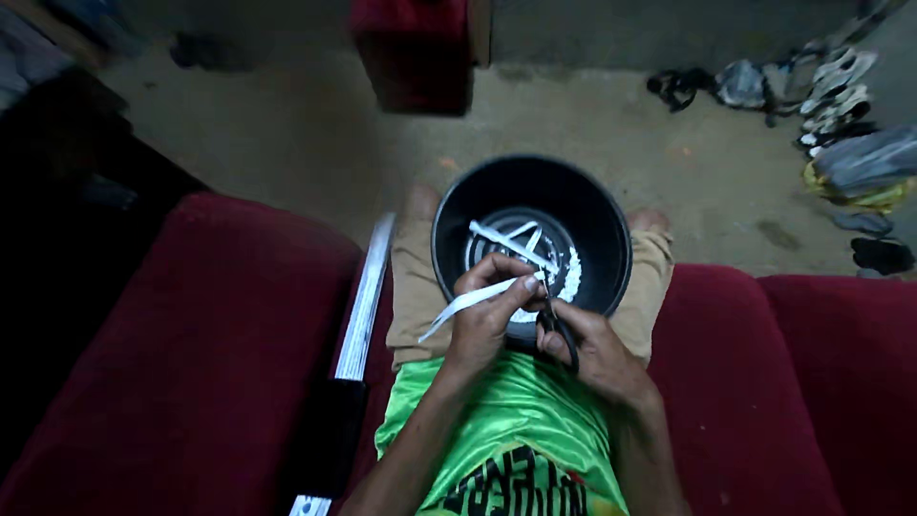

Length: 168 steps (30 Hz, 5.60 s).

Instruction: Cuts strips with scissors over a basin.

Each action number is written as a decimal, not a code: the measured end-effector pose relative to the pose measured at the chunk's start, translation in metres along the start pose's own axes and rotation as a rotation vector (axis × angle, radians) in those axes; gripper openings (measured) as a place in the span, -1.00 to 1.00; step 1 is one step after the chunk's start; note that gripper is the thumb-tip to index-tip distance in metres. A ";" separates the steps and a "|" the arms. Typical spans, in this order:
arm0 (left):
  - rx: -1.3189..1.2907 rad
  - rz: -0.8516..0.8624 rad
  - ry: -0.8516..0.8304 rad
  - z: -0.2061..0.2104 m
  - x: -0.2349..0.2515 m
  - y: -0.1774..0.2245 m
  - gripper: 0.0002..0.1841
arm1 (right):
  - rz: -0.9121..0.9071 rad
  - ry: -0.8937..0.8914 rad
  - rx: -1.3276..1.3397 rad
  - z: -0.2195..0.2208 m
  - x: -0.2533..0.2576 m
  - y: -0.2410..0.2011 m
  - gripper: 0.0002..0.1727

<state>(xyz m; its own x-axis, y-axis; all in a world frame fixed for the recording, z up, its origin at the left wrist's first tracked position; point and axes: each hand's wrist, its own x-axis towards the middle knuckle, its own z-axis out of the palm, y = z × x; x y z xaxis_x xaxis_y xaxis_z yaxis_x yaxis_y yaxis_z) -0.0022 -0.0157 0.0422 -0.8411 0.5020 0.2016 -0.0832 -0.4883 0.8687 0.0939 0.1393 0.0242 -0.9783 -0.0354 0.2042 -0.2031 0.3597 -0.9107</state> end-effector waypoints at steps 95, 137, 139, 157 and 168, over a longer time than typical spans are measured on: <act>0.065 0.067 -0.035 0.000 -0.009 0.000 -0.90 | -0.014 0.026 -0.017 0.004 -0.005 -0.001 -0.53; 0.076 0.026 0.004 -0.008 -0.012 0.000 -0.89 | -0.002 -0.038 0.005 0.005 -0.007 0.005 -0.33; 0.079 0.026 -0.003 -0.008 -0.013 0.000 -0.89 | 0.002 -0.040 -0.008 0.005 -0.007 0.006 -0.34; 0.032 0.012 0.039 -0.005 -0.008 -0.005 -0.89 | 0.012 0.032 0.005 0.007 -0.005 0.005 -0.51; 0.047 0.006 0.039 -0.002 -0.009 -0.003 -0.90 | 0.010 -0.007 -0.052 0.006 -0.003 0.005 -0.37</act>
<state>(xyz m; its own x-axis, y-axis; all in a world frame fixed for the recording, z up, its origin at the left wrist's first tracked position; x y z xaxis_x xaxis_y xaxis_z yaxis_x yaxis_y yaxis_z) 0.0047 -0.0203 0.0362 -0.8617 0.4704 0.1901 -0.0537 -0.4570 0.8878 0.0954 0.1356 0.0166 -0.9806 -0.0376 0.1924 -0.1909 0.4078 -0.8929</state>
